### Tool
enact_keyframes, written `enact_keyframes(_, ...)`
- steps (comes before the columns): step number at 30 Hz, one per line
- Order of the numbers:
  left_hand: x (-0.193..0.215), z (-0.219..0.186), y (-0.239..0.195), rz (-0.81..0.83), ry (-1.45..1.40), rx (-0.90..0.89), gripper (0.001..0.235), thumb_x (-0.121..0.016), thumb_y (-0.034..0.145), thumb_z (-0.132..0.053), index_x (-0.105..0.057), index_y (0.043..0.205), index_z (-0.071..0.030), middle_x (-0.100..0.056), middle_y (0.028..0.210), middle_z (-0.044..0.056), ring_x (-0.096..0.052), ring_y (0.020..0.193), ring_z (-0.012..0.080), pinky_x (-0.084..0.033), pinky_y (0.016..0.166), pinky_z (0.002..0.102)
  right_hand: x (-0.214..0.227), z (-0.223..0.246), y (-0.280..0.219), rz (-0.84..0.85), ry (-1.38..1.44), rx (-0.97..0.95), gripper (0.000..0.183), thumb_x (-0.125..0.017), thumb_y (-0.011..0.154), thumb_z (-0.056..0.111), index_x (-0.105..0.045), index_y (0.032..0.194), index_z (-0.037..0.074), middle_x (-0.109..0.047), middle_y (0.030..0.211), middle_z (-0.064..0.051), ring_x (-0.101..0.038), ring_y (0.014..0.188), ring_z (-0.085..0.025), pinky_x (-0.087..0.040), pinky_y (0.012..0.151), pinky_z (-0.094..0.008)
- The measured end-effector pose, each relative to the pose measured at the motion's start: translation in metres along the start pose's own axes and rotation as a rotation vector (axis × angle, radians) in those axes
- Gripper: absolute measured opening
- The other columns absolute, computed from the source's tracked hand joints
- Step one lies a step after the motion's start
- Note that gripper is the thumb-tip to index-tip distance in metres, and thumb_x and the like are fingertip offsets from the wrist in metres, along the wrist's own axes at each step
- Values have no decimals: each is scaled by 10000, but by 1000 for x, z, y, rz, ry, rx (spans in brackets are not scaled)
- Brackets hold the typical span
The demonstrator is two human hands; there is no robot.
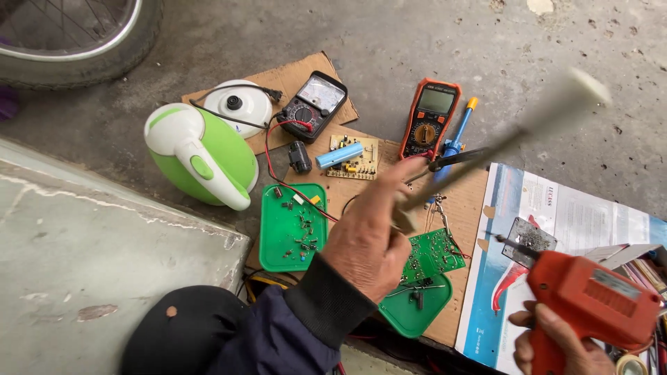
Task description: The person uses a soldering iron and a desoldering pump to work on a green circuit board held in a clamp. They repeatedly heat solder joints and use the pump to remove molten solder, occasionally adjusting the board's position.
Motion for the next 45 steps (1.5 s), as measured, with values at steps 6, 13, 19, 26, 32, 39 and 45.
enact_keyframes(6, -43, 4, -23, 584, 463, -261, 879, -944, 813, -96, -445, 1536, -149, -802, 1112, 103, -796, 834, 365, -649, 655, 542, 25, 30, 18, 62, -74, 139, 330, -547, 1241, 198, -561, 1481, -29, -642, 1167, -320, -481, 651, -443, -416, 527, -561)
enact_keyframes(13, -120, 62, -134, 1142, 566, -205, 434, -596, 1063, -568, -518, 1240, -179, -583, 782, 71, -596, 575, 345, -462, 437, 540, 22, 9, 9, -99, -193, 61, 284, -673, 1181, 151, -626, 1366, -58, -735, 1211, -335, -605, 750, -468, -535, 654, -584)
enact_keyframes(19, -137, 92, -154, 1047, 659, -139, 294, -524, 1055, -115, -548, 1342, -55, -710, 663, 171, -678, 502, 476, -422, 375, 592, -20, -17, -9, -128, -129, -182, 293, -702, 1127, 144, -665, 1367, -19, -745, 1170, -326, -557, 760, -438, -465, 660, -539)
enact_keyframes(26, -173, 98, -169, 1134, 611, -57, 103, -429, 1090, -186, -461, 1142, -103, -625, 621, 65, -669, 493, 369, -422, 430, 510, -47, -6, -15, -161, -124, 151, 341, -759, 1056, 103, -665, 1312, -102, -748, 1035, -341, -666, 677, -430, -576, 669, -513)
enact_keyframes(32, -183, 91, -172, 1134, 595, -25, 113, -424, 1135, -197, -498, 1191, -132, -734, 732, 129, -750, 619, 474, -503, 489, 600, -78, 12, -52, -190, 39, 127, 333, -736, 1054, 47, -650, 1364, -38, -739, 994, -256, -646, 717, -359, -587, 813, -383)
enact_keyframes(39, -179, 85, -169, 949, 547, -136, 168, -502, 1075, -176, -557, 1217, -103, -676, 632, 151, -669, 512, 487, -422, 393, 598, -77, 16, -51, -180, -57, 157, 316, -722, 1100, 105, -670, 1359, -68, -756, 1032, -262, -669, 773, -345, -618, 852, -442)
enact_keyframes(45, -165, 81, -172, 920, 481, -160, 316, -518, 1069, -152, -551, 1378, -94, -646, 596, 179, -658, 506, 532, -413, 374, 621, -78, 10, -56, -171, -17, 37, 357, -702, 1080, 126, -665, 1392, -44, -747, 1067, -281, -677, 812, -401, -594, 836, -479)
Point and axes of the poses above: each hand's wrist, its own y-axis towards the middle knuckle, its own x-axis out of the back of the hand, z = x × y, the point moved 8 cm from there along y, towards the middle knuckle
